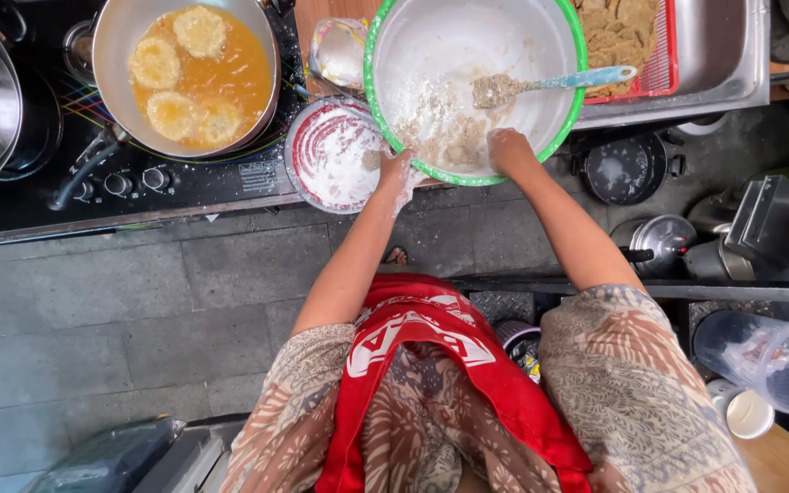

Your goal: Coating dough pieces in flour and frying them in a pan of oil.

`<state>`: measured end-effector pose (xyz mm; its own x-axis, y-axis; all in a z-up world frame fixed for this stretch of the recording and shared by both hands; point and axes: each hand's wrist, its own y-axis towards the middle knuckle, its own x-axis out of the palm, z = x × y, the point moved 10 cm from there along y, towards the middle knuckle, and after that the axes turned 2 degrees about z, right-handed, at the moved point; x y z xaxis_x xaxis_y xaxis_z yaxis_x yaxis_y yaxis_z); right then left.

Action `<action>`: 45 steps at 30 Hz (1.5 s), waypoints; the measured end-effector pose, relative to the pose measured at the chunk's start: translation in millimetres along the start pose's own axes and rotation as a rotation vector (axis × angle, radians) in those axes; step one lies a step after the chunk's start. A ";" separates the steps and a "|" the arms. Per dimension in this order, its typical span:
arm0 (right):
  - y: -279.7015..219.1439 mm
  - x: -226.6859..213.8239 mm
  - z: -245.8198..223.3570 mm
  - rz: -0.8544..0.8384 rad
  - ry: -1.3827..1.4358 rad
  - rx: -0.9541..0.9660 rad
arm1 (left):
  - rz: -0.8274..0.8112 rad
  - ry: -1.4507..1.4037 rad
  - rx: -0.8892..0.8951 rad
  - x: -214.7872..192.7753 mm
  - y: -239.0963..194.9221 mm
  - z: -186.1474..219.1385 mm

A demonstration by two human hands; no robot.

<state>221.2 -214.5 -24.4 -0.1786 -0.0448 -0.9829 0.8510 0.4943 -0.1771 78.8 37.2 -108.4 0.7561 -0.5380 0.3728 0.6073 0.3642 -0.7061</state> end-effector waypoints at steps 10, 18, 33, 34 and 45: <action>-10.3 -77.3 1.6 0.393 -0.463 -0.084 | -0.028 0.036 0.011 -3.3 6.1 -3.6; 6.3 30.4 -31.8 -0.227 0.021 -0.289 | -0.059 -0.075 -0.104 -8.0 2.2 -16.2; 2.5 -8.5 -74.4 -0.223 0.177 -0.228 | -0.116 -0.016 -0.155 -2.2 -11.6 -8.3; -4.7 -41.4 -81.7 -0.228 0.178 -0.228 | -0.112 -0.017 -0.159 0.1 -8.7 -10.7; -12.4 -82.5 -39.9 -0.254 0.807 -0.037 | -0.068 -0.064 -0.114 38.6 -115.0 72.9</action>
<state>205.7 -182.3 60.9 -0.6719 0.4685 -0.5737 0.7234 0.5815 -0.3723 56.0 30.0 31.1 0.7305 -0.5075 0.4569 0.6284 0.2377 -0.7406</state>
